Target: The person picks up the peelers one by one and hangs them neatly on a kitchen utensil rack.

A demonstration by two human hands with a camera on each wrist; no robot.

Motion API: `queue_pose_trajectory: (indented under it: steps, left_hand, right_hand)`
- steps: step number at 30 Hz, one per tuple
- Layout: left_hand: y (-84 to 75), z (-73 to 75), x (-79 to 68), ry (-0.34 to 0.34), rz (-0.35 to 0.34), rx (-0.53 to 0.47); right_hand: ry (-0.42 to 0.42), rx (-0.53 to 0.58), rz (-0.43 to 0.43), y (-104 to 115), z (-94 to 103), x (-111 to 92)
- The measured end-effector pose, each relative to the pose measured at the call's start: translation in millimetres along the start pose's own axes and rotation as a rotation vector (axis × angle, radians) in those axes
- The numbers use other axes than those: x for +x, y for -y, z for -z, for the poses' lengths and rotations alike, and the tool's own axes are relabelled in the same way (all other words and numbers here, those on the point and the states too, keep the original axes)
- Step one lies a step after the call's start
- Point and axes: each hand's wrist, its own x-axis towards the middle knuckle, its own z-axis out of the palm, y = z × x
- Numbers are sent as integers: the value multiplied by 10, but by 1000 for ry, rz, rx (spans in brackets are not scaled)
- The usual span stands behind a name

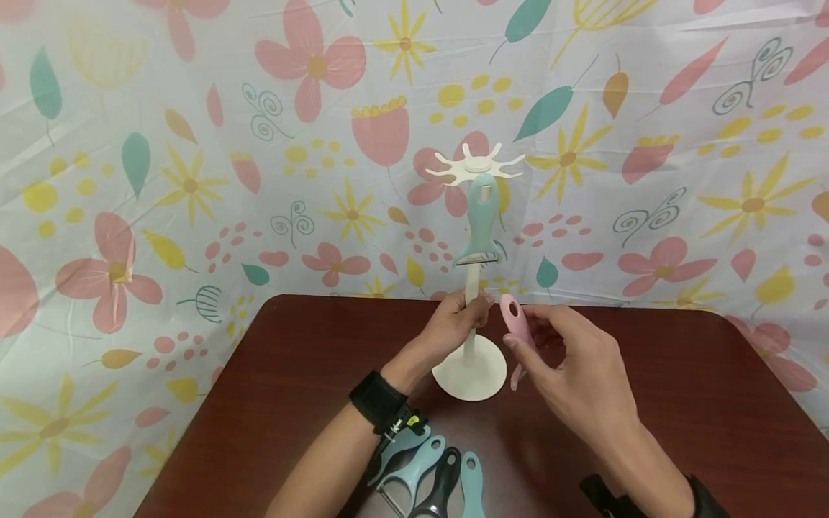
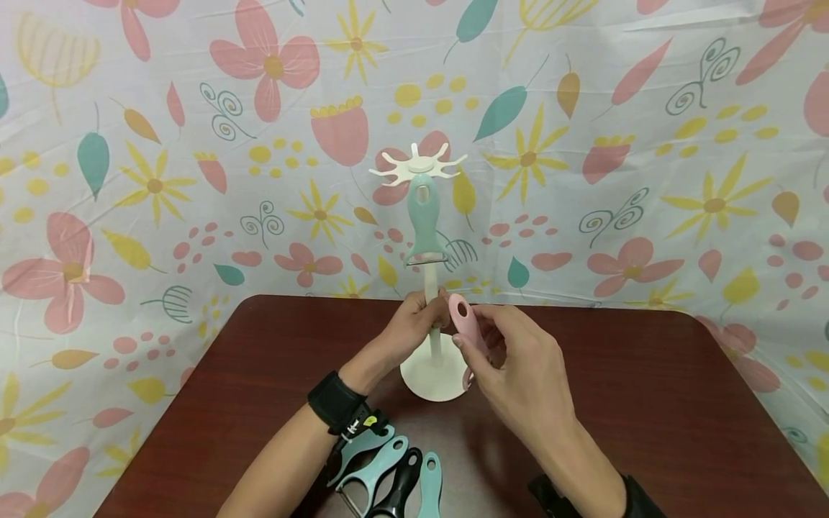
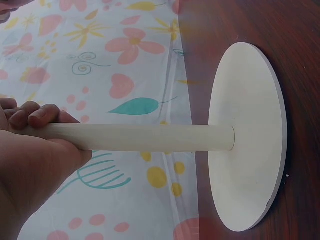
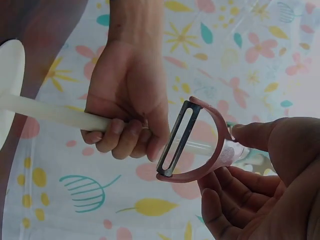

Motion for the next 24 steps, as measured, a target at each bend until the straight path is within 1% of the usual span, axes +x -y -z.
queue_pose_trajectory:
  steps: [5,7,12,17,24]
  left_hand:
    - [10,2,0,11,-3,-1]
    - [83,18,20,19,-3,-3]
    - [89,26,19,12,2,3]
    - [89,25,20,21,1,1]
    - [83,23,21,31,-1,-20]
  right_hand:
    - [-14,10,6,16,12,41]
    - [-18,20,0,25,19,57]
    - [-35,33,-13,51,44,106]
    - [-77,17,-16,73,74,166]
    - [-122,51,-7,121,99,262]
